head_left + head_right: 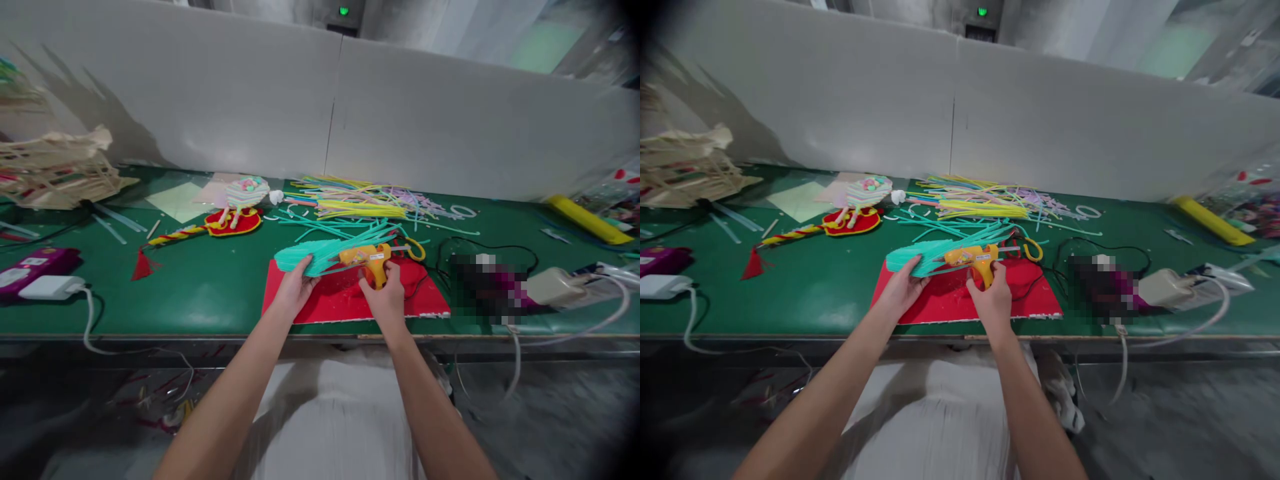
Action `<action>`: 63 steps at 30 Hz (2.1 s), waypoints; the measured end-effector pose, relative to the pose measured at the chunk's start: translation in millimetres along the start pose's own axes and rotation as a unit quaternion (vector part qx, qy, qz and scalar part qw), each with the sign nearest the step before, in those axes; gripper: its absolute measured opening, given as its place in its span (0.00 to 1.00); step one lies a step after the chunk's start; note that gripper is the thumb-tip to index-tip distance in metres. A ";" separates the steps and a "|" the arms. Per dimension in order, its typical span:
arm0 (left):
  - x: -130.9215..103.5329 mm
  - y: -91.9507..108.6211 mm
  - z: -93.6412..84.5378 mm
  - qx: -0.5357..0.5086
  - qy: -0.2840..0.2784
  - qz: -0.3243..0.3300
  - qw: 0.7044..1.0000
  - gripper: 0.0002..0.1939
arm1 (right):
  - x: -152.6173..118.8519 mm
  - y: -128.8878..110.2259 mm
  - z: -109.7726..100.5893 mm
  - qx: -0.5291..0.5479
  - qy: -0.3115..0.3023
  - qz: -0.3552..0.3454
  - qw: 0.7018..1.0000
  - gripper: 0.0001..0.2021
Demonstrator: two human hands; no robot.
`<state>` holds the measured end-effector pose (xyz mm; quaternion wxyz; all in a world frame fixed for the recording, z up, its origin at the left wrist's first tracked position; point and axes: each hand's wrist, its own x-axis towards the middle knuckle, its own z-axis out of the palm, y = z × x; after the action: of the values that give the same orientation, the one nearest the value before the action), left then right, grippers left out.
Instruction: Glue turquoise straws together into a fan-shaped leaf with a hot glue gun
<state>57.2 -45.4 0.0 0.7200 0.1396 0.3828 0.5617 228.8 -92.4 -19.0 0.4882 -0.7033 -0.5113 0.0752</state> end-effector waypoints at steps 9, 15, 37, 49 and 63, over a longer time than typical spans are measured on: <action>-1.3 -0.2 1.6 -0.013 0.000 0.006 1.000 0.11 | -10.7 7.1 -10.1 -0.110 0.006 -0.102 0.989 0.21; -0.9 -0.6 0.7 0.002 0.000 0.007 1.000 0.16 | -11.7 5.6 -8.7 -0.114 0.000 -0.113 0.987 0.18; -1.2 -0.6 0.5 -0.002 0.001 0.000 1.000 0.12 | -12.4 8.4 -10.0 -0.082 -0.026 -0.116 0.989 0.12; -1.3 -0.3 0.9 -0.010 -0.001 0.002 1.000 0.08 | -13.2 7.2 -10.9 -0.081 -0.024 -0.115 0.990 0.11; -1.8 1.2 1.9 -0.040 0.001 -0.007 0.999 0.03 | -13.9 7.1 -13.3 -0.089 0.001 -0.090 0.992 0.11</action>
<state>57.5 -46.2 2.8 0.7289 0.1075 0.3618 0.5712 234.9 -111.6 -23.0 0.4287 -0.6952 -0.5768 -0.0152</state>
